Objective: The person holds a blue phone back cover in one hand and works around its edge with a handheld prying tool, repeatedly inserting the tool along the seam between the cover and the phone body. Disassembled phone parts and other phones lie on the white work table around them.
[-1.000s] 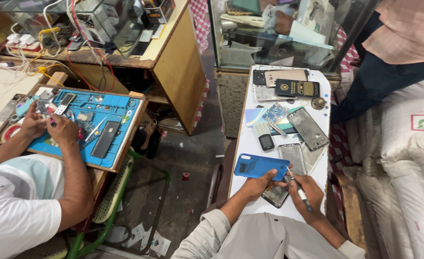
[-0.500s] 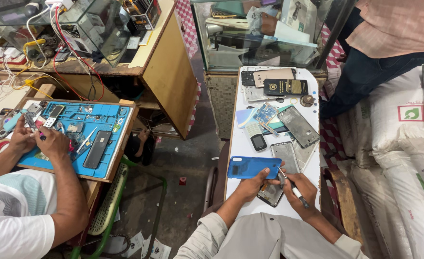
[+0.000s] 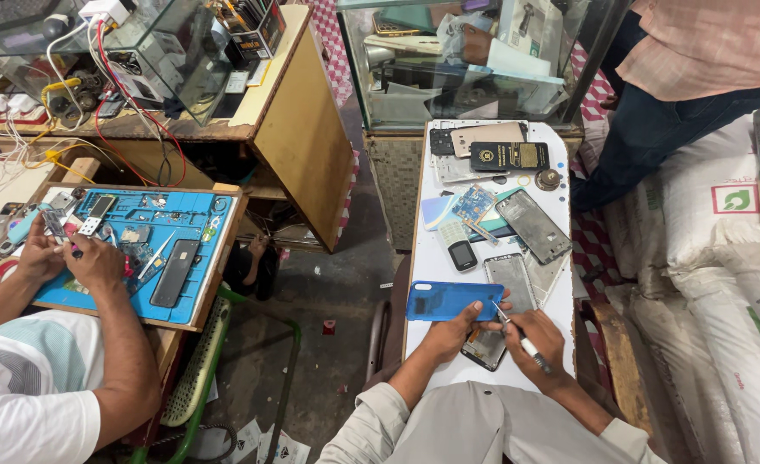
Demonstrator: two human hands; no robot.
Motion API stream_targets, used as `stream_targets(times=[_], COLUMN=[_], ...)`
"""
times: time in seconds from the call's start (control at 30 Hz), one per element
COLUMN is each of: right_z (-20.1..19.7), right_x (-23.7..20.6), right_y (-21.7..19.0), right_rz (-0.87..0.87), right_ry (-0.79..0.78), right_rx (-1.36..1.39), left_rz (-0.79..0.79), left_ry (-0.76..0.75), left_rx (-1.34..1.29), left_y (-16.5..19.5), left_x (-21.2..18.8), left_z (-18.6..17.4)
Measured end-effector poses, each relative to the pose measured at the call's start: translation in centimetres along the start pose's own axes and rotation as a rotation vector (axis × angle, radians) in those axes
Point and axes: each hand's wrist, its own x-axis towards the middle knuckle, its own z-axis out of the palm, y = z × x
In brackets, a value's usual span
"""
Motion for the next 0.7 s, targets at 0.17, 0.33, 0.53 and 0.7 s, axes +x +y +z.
stream_targets(times=[0.17,0.33,0.53,0.7], right_z=[0.05,-0.02,0.04,0.03], right_x=[-0.15,-0.13,0.07,-0.35], right_y=[0.06,-0.09,-0.04,0.32], right_rz=[-0.021,0.013,-0.069,-0.001], right_ry=[-0.017,0.031,-0.006,-0.024], right_rx=[0.002,-0.018,-0.006,-0.040], left_rz=[-0.003,0.002,0.000,-0.020], left_ry=[-0.015,-0.030,0.000,-0.020], left_rx=[-0.026,-0.003,0.009,0.003], left_y=[0.05,-0.03,-0.11,0.12], left_x=[0.03,0.11,0.12,-0.13], left_z=[-0.03,-0.11,-0.09,0.06])
